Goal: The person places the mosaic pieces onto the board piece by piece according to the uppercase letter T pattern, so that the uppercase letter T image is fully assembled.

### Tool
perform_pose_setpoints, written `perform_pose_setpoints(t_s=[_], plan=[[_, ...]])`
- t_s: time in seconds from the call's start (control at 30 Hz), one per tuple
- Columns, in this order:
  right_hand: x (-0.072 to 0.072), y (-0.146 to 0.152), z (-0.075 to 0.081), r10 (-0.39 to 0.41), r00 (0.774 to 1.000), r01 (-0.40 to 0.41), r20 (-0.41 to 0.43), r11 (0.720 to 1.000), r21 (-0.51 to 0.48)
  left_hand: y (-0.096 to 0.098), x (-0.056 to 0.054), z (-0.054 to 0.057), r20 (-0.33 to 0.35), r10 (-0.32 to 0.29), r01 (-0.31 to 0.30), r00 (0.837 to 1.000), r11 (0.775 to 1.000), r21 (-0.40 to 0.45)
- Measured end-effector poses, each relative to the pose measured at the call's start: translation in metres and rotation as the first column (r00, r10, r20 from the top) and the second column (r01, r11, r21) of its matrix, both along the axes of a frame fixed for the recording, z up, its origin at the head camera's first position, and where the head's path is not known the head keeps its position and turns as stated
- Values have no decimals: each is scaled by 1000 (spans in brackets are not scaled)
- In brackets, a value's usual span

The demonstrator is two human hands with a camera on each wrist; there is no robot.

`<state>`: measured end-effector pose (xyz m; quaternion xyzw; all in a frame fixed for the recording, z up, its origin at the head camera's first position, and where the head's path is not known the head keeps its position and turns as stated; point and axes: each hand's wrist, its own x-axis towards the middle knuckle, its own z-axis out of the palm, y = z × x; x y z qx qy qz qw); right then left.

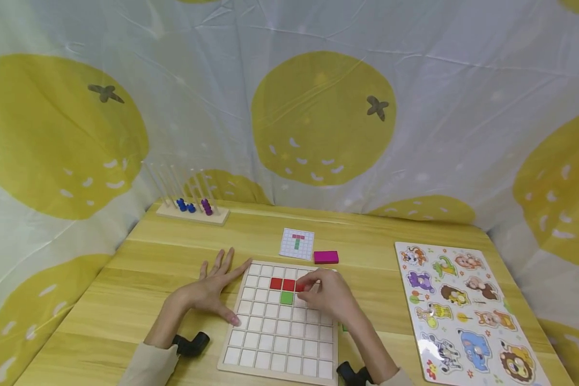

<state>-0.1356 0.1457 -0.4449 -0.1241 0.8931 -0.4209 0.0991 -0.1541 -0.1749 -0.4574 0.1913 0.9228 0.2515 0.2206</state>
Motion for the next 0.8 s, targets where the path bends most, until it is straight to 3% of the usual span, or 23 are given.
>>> perform_pose_setpoints(t_s=[0.2, 0.4, 0.63, 0.8], plan=[[3, 52, 1, -7, 999, 8, 38, 1000, -26, -2, 0, 0, 9, -2, 2, 1000, 1000, 9], [2, 92, -14, 87, 993, -81, 81, 994, -73, -3, 0, -1, 10, 0, 0, 1000, 1000, 6], [1, 109, -25, 162, 977, -138, 140, 976, -167, -3, 0, -1, 14, 0, 0, 1000, 1000, 6], [1, 111, -27, 165, 979, -146, 119, 977, -154, -2, -1, 0, 11, -4, 4, 1000, 1000, 7]])
